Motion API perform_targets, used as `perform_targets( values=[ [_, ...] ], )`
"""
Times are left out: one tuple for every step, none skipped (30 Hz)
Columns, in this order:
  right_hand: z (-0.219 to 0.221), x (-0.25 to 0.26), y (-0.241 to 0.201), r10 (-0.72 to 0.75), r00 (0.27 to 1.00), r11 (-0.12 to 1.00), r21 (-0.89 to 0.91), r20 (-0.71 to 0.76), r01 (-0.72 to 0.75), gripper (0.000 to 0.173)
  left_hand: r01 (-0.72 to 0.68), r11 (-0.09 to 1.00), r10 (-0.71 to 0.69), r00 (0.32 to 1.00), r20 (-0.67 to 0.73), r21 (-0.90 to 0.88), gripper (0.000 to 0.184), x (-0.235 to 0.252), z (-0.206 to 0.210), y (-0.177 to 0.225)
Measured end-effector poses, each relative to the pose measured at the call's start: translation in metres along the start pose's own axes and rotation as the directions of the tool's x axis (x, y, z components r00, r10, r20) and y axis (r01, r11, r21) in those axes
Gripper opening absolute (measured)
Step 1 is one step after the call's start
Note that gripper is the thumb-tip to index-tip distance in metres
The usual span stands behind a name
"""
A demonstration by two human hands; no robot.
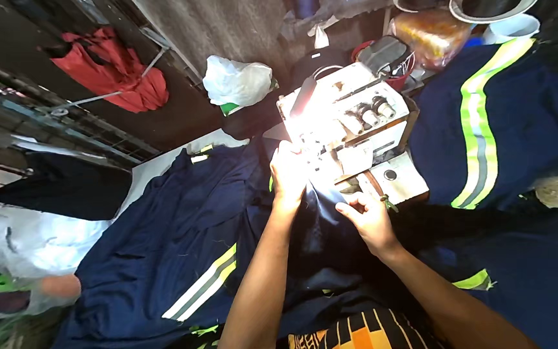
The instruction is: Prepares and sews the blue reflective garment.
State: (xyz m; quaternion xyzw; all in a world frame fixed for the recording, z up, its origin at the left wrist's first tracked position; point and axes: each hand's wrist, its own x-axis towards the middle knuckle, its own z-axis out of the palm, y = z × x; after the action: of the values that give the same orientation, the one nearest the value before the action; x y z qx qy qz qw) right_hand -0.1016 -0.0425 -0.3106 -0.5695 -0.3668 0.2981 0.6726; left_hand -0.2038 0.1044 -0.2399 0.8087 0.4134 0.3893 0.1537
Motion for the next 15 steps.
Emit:
perform_targets(
  values=[
    [0.0,0.001,0.002,-0.002,1.0,1.0,0.003,0.0,0.002,0.011,-0.012,1.0,0.012,1.0,-0.007,0.001,0.014,0.0,0.001,-0.001],
    [0.0,0.001,0.004,-0.002,1.0,1.0,0.008,0.002,0.002,0.011,-0.033,0.999,0.033,0.999,-0.005,0.005,0.013,0.0,0.001,-0.004],
    [-0.001,0.0,0.005,0.003,1.0,1.0,0.012,0.005,-0.003,0.01,-0.062,0.998,0.062,0.998,0.004,0.011,0.013,0.0,-0.001,-0.007],
    [-0.001,0.0,0.006,0.014,1.0,1.0,0.016,0.01,-0.014,0.009,-0.084,0.996,0.084,0.996,0.027,0.014,0.013,0.0,-0.005,-0.01],
    [-0.002,-0.001,0.007,0.025,1.0,1.0,0.013,0.013,-0.026,0.009,-0.096,0.995,0.094,0.993,0.073,0.022,0.015,-0.001,-0.012,-0.011],
    [-0.003,0.0,0.008,0.034,0.999,0.999,0.005,0.016,-0.034,0.01,-0.095,0.995,0.089,0.987,0.133,0.04,0.018,0.0,-0.02,-0.012],
    [-0.004,0.0,0.009,0.038,0.999,0.999,-0.001,0.016,-0.038,0.011,-0.084,0.995,0.071,0.977,0.2,0.057,0.023,0.0,-0.027,-0.014],
    [-0.004,0.0,0.01,0.043,0.999,0.999,-0.003,0.017,-0.043,0.012,-0.054,0.996,0.032,0.962,0.271,0.073,0.03,0.001,-0.033,-0.014],
    [-0.004,-0.001,0.011,0.047,0.999,0.999,-0.004,0.016,-0.047,0.013,-0.04,0.996,0.013,0.948,0.317,0.081,0.034,0.0,-0.036,-0.015],
    [-0.004,-0.002,0.013,0.044,0.999,0.999,-0.006,0.016,-0.044,0.014,-0.054,0.995,0.022,0.943,0.331,0.087,0.036,-0.001,-0.035,-0.016],
    [-0.003,-0.002,0.013,0.039,0.999,0.999,-0.013,0.017,-0.039,0.015,-0.066,0.993,0.032,0.947,0.32,0.094,0.033,-0.002,-0.034,-0.017],
    [-0.002,-0.001,0.013,0.03,0.999,0.999,-0.028,0.015,-0.029,0.016,-0.062,0.993,0.028,0.952,0.305,0.101,0.029,-0.001,-0.032,-0.014],
    [-0.002,-0.001,0.013,0.023,1.0,0.999,-0.046,0.014,-0.023,0.017,-0.084,0.992,0.052,0.956,0.288,0.099,0.025,0.001,-0.03,-0.012],
    [-0.002,0.0,0.013,0.022,1.0,0.998,-0.063,0.01,-0.021,0.018,-0.121,0.988,0.091,0.956,0.28,0.092,0.021,0.002,-0.028,-0.01],
    [-0.002,0.0,0.012,0.024,1.0,0.997,-0.075,0.005,-0.024,0.018,-0.144,0.986,0.117,0.954,0.276,0.082,0.018,0.002,-0.025,-0.008]
  ],
)
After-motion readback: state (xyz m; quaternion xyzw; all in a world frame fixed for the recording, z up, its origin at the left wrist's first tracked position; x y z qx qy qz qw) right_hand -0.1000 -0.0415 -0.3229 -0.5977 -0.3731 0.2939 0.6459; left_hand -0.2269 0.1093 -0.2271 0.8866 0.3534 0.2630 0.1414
